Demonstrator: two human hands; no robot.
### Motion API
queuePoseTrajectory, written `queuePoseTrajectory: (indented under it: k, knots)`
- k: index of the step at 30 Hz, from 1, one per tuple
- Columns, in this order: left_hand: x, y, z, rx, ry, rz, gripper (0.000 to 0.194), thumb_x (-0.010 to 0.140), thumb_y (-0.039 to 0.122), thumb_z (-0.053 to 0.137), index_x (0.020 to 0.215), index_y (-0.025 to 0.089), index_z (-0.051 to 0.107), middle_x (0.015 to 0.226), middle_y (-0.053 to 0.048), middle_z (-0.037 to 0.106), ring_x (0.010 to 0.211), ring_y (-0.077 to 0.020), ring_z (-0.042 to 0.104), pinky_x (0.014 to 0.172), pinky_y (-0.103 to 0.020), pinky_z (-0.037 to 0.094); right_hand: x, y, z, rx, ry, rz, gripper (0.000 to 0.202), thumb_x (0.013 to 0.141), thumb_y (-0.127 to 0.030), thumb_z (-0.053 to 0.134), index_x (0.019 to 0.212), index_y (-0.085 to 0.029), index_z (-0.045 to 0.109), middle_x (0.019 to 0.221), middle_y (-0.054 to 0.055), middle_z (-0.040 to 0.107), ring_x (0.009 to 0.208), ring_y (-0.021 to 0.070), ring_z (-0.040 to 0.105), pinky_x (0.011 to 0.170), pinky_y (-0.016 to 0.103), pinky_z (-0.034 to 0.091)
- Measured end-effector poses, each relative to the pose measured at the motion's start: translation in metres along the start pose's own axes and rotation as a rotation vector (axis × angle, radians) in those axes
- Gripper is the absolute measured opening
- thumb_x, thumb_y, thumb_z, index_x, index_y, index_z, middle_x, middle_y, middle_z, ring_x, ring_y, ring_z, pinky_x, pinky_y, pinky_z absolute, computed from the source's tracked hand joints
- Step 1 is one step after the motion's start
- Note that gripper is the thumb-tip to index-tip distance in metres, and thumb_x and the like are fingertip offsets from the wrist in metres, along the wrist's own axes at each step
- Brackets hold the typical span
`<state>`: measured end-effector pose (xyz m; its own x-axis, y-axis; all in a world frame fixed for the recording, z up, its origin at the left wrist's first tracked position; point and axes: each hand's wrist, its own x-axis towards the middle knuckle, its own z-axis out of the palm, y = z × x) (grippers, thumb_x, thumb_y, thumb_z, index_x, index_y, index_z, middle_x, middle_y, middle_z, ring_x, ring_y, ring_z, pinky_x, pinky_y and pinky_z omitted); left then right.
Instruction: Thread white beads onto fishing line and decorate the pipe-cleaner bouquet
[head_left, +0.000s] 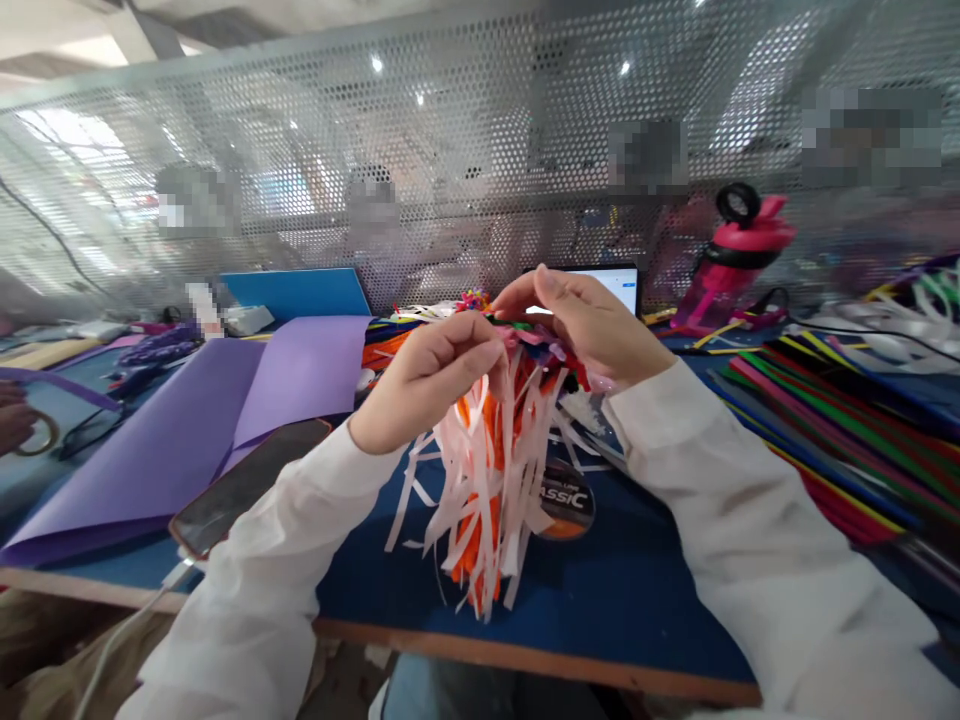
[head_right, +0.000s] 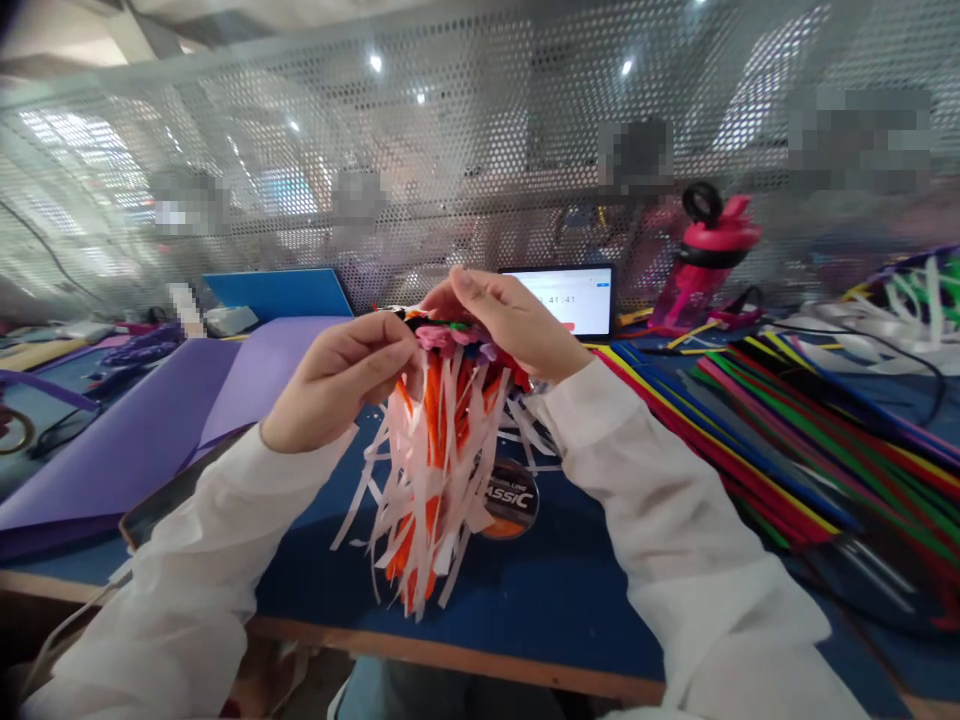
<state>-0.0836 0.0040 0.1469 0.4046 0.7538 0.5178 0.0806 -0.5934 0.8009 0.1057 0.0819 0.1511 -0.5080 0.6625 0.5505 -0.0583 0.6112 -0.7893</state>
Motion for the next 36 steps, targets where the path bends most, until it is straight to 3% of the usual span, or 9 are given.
queuePoseTrajectory:
  k: [5, 10, 13, 15, 18, 22, 27, 32, 36]
  knots:
    - [-0.01, 0.012, -0.011, 0.384, -0.158, 0.11, 0.016, 0.097, 0.02, 0.049, 0.087, 0.016, 0.06, 0.083, -0.004, 0.071, 0.076, -0.0122, 0.065, 0.069, -0.024, 0.048, 0.035, -0.024, 0.024, -0.07, -0.263, -0.083, 0.058, 0.09, -0.071, 0.045, 0.086, -0.02, 0.071, 0.098, 0.005, 0.074, 0.096, 0.0159, 0.067, 0.087, 0.031, 0.053]
    - [-0.012, -0.012, -0.014, 0.873, -0.215, 0.218, 0.017, 0.095, 0.017, 0.043, 0.09, 0.016, 0.059, 0.071, -0.003, 0.069, 0.056, -0.0113, 0.058, 0.054, -0.023, 0.039, 0.07, -0.035, 0.047, -0.107, -0.456, -0.109, 0.058, 0.081, -0.077, 0.051, 0.079, -0.023, 0.071, 0.091, -0.004, 0.074, 0.094, 0.0139, 0.064, 0.096, 0.033, 0.053]
    - [-0.011, -0.019, -0.016, 1.049, -0.202, 0.226, 0.016, 0.094, 0.021, 0.045, 0.092, 0.016, 0.06, 0.062, -0.002, 0.065, 0.047, -0.0126, 0.054, 0.049, -0.026, 0.033, 0.066, -0.041, 0.046, -0.177, -0.529, -0.199, 0.055, 0.089, -0.069, 0.047, 0.085, -0.021, 0.072, 0.099, -0.001, 0.075, 0.097, 0.0146, 0.065, 0.097, 0.034, 0.052]
    - [-0.01, -0.019, -0.017, 1.037, -0.218, 0.224, 0.016, 0.094, 0.021, 0.045, 0.092, 0.016, 0.06, 0.063, -0.002, 0.065, 0.048, -0.0126, 0.054, 0.049, -0.025, 0.033, 0.057, -0.041, 0.037, -0.258, -0.472, -0.31, 0.051, 0.093, -0.064, 0.047, 0.092, -0.019, 0.072, 0.103, 0.003, 0.074, 0.096, 0.0161, 0.065, 0.09, 0.033, 0.052]
    - [-0.005, -0.023, -0.017, 0.903, -0.271, 0.221, 0.017, 0.094, 0.018, 0.042, 0.088, 0.016, 0.058, 0.071, -0.003, 0.068, 0.056, -0.0125, 0.059, 0.056, -0.024, 0.041, 0.043, -0.025, 0.022, -0.422, -0.35, -0.332, 0.043, 0.094, -0.056, 0.055, 0.106, -0.018, 0.071, 0.109, 0.005, 0.074, 0.1, 0.0176, 0.066, 0.091, 0.033, 0.048]
    - [0.001, -0.036, -0.011, 0.809, -0.259, 0.257, 0.019, 0.094, 0.019, 0.042, 0.083, 0.016, 0.057, 0.074, -0.006, 0.068, 0.066, -0.0152, 0.062, 0.064, -0.027, 0.046, 0.035, 0.008, 0.015, -0.544, -0.364, -0.349, 0.04, 0.093, -0.048, 0.059, 0.119, -0.018, 0.068, 0.12, 0.009, 0.072, 0.11, 0.021, 0.064, 0.096, 0.036, 0.045]
    - [-0.003, -0.035, 0.001, 0.696, -0.264, 0.319, 0.02, 0.098, 0.021, 0.04, 0.086, 0.017, 0.055, 0.073, -0.005, 0.065, 0.063, -0.0132, 0.058, 0.061, -0.025, 0.045, 0.028, 0.02, 0.002, -0.555, -0.279, -0.327, 0.043, 0.086, -0.054, 0.066, 0.11, -0.019, 0.068, 0.111, 0.009, 0.072, 0.098, 0.0203, 0.064, 0.087, 0.033, 0.046]
    - [-0.012, -0.014, -0.001, 0.613, -0.136, 0.419, 0.014, 0.095, 0.014, 0.045, 0.094, 0.016, 0.059, 0.089, -0.009, 0.069, 0.079, -0.0147, 0.062, 0.071, -0.027, 0.05, 0.016, 0.014, -0.028, -0.586, -0.332, -0.159, 0.053, 0.083, -0.063, 0.064, 0.114, -0.02, 0.067, 0.101, 0.006, 0.072, 0.088, 0.0192, 0.064, 0.076, 0.029, 0.046]
    - [-0.017, -0.002, -0.013, 0.499, 0.113, 0.392, 0.011, 0.091, 0.013, 0.054, 0.086, 0.017, 0.063, 0.077, -0.005, 0.066, 0.069, -0.0132, 0.058, 0.064, -0.028, 0.048, 0.012, 0.01, -0.037, -0.644, -0.371, -0.102, 0.063, 0.075, -0.065, 0.071, 0.121, -0.023, 0.065, 0.107, 0.006, 0.072, 0.094, 0.0221, 0.065, 0.08, 0.032, 0.046]
